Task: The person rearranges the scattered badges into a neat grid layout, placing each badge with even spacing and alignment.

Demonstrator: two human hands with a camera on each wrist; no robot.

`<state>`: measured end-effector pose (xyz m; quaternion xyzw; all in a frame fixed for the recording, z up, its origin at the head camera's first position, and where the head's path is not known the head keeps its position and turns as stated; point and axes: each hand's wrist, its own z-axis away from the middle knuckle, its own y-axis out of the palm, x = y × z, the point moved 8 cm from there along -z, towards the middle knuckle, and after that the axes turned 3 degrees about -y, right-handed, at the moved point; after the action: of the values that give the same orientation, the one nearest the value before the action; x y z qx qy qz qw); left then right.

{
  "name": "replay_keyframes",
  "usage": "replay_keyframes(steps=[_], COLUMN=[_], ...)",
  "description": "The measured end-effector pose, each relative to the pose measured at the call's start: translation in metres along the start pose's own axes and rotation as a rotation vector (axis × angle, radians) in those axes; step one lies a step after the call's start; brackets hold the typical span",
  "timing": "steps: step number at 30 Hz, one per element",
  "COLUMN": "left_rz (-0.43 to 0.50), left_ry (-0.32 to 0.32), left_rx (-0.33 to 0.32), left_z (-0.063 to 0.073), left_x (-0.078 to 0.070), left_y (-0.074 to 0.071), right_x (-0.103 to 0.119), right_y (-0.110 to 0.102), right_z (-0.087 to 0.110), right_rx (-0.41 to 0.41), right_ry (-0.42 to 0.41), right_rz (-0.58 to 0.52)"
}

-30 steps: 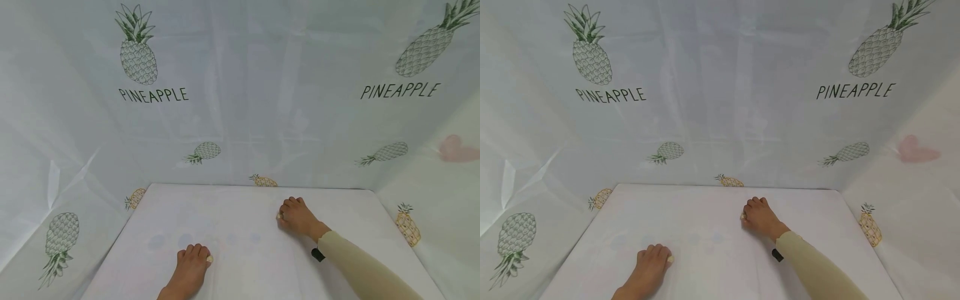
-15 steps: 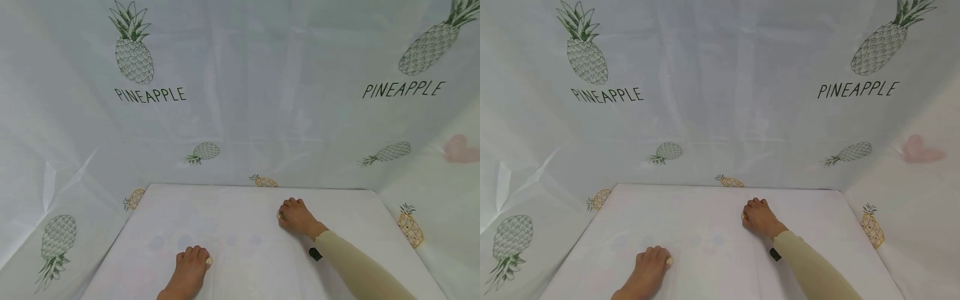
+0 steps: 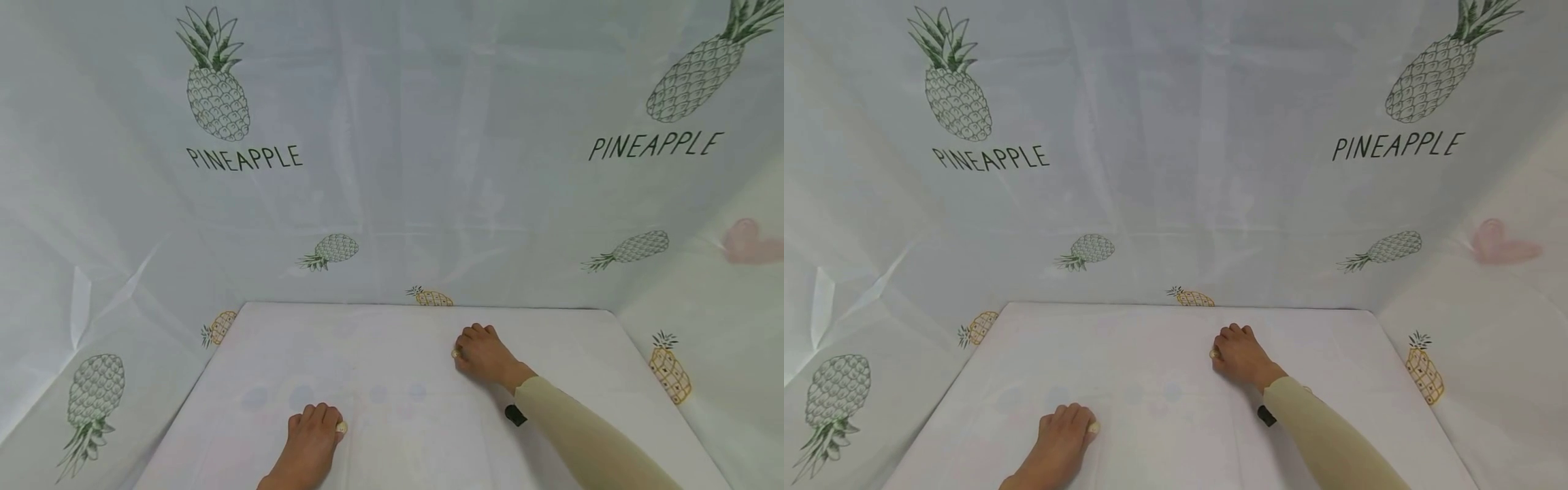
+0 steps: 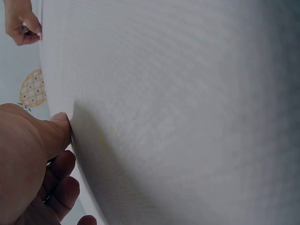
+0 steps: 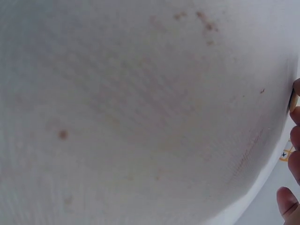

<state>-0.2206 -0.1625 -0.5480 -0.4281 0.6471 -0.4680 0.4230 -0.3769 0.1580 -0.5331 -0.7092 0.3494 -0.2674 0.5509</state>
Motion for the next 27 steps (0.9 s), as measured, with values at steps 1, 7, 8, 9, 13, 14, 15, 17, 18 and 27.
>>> replay_keyframes(steps=[1,7,8,9,13,14,15,17,18,27], left_rz=[0.002,0.016,0.018,0.021,0.025,0.02,0.018,0.011,0.011,0.021], left_ry=[0.001,-0.006,-0.007,-0.009,-0.011,-0.01,-0.008,-0.005,-0.005,-0.028], left_rx=[-0.001,0.017,0.021,0.023,0.027,0.024,0.022,0.015,0.012,0.035], left_z=[0.0,0.002,0.002,0.002,0.002,0.001,0.001,0.0,-0.001,-0.001], left_x=[0.0,-0.002,-0.002,-0.002,-0.003,-0.004,-0.004,-0.004,-0.004,0.002], left_y=[0.0,0.001,0.002,0.002,0.003,0.003,0.003,0.003,0.003,0.004], right_x=[0.0,0.003,0.003,0.004,-0.001,-0.005,-0.009,-0.022,-0.029,-0.074], right_y=[0.0,-0.003,-0.004,-0.005,-0.012,-0.015,-0.019,-0.027,-0.031,-0.054], right_z=[0.001,0.003,0.004,0.004,0.008,0.01,0.012,0.017,0.02,0.05], right_rx=[-0.001,-0.016,-0.02,-0.024,-0.046,-0.056,-0.063,-0.077,-0.08,-0.073], right_ry=[-0.001,-0.018,-0.024,-0.026,-0.025,-0.02,-0.01,0.019,0.038,0.166], right_rz=[0.01,0.06,0.064,0.07,0.068,0.07,0.07,0.065,0.066,0.025])
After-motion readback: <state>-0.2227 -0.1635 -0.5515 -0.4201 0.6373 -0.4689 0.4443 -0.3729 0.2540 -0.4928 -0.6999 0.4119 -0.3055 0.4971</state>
